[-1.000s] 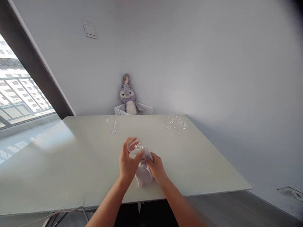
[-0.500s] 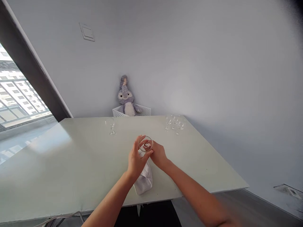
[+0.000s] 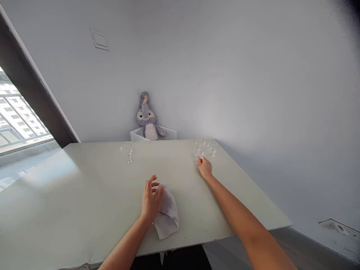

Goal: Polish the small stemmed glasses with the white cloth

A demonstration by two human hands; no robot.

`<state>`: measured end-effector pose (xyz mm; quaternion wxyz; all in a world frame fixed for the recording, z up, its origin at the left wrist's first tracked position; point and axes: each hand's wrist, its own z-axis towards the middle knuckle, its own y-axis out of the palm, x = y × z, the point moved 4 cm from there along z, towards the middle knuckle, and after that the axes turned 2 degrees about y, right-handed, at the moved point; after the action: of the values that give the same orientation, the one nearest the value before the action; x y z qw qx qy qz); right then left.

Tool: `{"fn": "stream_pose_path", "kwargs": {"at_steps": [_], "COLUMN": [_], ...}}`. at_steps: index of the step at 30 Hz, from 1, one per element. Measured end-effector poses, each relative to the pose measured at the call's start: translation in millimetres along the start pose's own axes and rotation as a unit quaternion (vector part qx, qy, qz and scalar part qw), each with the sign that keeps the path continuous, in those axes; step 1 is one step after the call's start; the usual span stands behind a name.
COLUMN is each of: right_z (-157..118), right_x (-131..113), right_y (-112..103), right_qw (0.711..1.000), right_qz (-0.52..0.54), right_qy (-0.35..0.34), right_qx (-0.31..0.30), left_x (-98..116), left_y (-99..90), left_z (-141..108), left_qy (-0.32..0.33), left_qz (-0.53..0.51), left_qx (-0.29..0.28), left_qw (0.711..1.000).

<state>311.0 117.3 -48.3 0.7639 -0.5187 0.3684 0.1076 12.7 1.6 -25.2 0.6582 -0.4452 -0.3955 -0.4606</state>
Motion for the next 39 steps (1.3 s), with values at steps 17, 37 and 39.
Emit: {"fn": "stream_pose_path", "kwargs": {"at_steps": [17, 37, 39], "right_z": [7, -221, -219], "right_x": [13, -117, -111], "right_y": [-8, 0, 7], "right_qw": [0.998, 0.874, 0.876], "right_qz": [0.006, -0.152, -0.176], "right_qy": [0.055, -0.418, -0.404], "right_qx": [0.004, -0.199, -0.196], "left_x": [-19, -72, -75], "left_y": [-3.8, -79.9, -82.1], "left_z": [6, 147, 160], "left_qy": [-0.07, -0.206, -0.207], "left_qz": [-0.078, -0.187, -0.181], "left_qx": [0.033, 0.242, 0.228], "left_qw": [0.994, 0.93, 0.934]}}
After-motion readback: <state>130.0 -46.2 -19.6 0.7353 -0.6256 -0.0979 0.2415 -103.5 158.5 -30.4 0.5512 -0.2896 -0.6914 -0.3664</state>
